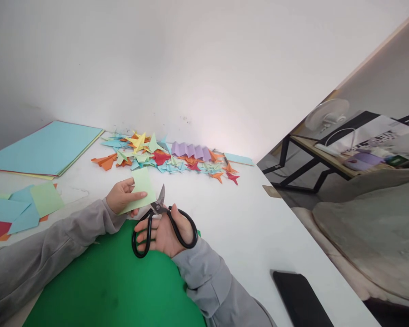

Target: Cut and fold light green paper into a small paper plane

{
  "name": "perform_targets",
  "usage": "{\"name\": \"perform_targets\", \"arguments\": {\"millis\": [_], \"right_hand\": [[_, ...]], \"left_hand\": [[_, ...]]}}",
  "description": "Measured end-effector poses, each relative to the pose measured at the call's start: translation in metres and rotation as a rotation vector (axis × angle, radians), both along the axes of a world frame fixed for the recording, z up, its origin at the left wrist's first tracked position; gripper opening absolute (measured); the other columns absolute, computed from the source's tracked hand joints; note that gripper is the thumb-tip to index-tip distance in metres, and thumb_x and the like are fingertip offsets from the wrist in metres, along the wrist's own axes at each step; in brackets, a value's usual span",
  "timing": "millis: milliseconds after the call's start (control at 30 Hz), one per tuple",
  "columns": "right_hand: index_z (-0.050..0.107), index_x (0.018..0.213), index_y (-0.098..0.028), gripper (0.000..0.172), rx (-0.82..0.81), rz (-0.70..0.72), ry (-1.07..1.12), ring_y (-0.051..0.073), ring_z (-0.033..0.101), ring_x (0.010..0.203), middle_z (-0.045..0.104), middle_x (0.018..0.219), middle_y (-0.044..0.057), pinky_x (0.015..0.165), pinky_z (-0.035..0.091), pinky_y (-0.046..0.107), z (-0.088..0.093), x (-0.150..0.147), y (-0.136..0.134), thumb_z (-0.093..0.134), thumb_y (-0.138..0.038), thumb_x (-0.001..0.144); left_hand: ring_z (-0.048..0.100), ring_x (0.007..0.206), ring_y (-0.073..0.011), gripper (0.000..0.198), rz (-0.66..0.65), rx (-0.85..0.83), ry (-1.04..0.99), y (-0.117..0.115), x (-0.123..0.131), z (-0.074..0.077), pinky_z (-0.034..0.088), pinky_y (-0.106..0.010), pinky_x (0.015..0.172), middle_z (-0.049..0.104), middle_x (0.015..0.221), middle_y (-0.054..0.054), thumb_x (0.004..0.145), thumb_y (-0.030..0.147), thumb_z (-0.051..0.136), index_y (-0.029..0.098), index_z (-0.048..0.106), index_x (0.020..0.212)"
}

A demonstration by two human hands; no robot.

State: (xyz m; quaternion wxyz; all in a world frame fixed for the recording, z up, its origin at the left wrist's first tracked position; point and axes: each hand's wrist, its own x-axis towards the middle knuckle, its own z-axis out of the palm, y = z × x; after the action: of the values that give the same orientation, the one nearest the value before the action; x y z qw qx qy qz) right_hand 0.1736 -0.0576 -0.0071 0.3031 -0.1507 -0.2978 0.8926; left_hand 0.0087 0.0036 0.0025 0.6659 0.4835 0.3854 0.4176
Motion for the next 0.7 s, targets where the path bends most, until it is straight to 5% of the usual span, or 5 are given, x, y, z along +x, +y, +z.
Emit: {"name": "perform_targets", "arguments": {"millis": [133,233,333,533,700], "right_hand": [[0.049,0.106,-0.013,0.084,0.012,-0.051,-0.014,0.02,0.056,0.077,0.06,0.089,0.013,0.072,0.037,0.04,0.004,0.0,0.0,0.012,-0.077,0.065],[0.026,0.126,-0.028,0.079,0.057,-0.085,-0.01,0.021,0.058,0.076,0.061,0.092,0.009,0.07,0.037,0.043,0.009,0.0,-0.001,0.007,-0.076,0.066],[0.011,0.132,-0.029,0.083,0.059,-0.073,-0.053,0.021,0.059,0.073,0.061,0.091,0.01,0.068,0.038,0.044,0.011,0.0,-0.002,0.001,-0.076,0.064],[0.009,0.132,-0.029,0.085,0.066,-0.079,-0.07,0.022,0.059,0.071,0.062,0.089,0.01,0.065,0.038,0.043,0.011,-0.003,-0.002,0.004,-0.077,0.063],[0.01,0.132,-0.029,0.084,0.091,-0.097,-0.075,0.021,0.059,0.069,0.062,0.088,0.009,0.065,0.037,0.041,0.012,-0.002,-0.001,0.008,-0.077,0.063]], "left_hand": [[0.058,0.042,-0.0166,0.044,-0.044,-0.01,-0.055,-0.001,0.0,-0.001,0.047,-0.027,0.034,0.065,0.068,-0.008,0.056,0.029,0.071,0.009,0.053,0.092],[0.061,0.054,-0.0183,0.035,-0.037,-0.073,-0.123,0.0,-0.001,-0.001,0.051,-0.029,0.048,0.066,0.067,-0.008,0.053,0.025,0.073,0.008,0.059,0.08],[0.059,0.05,-0.0167,0.028,-0.078,-0.16,-0.136,0.001,-0.002,0.0,0.05,-0.027,0.048,0.066,0.061,-0.008,0.054,0.027,0.072,0.007,0.063,0.071],[0.058,0.045,-0.0166,0.018,0.009,-0.236,-0.09,-0.001,0.0,0.002,0.046,-0.025,0.041,0.064,0.053,-0.009,0.052,0.022,0.073,0.009,0.064,0.061],[0.057,0.044,-0.0161,0.015,-0.048,-0.246,-0.117,0.002,-0.001,-0.002,0.047,-0.025,0.04,0.063,0.051,-0.009,0.059,0.022,0.068,0.008,0.063,0.063]]}}
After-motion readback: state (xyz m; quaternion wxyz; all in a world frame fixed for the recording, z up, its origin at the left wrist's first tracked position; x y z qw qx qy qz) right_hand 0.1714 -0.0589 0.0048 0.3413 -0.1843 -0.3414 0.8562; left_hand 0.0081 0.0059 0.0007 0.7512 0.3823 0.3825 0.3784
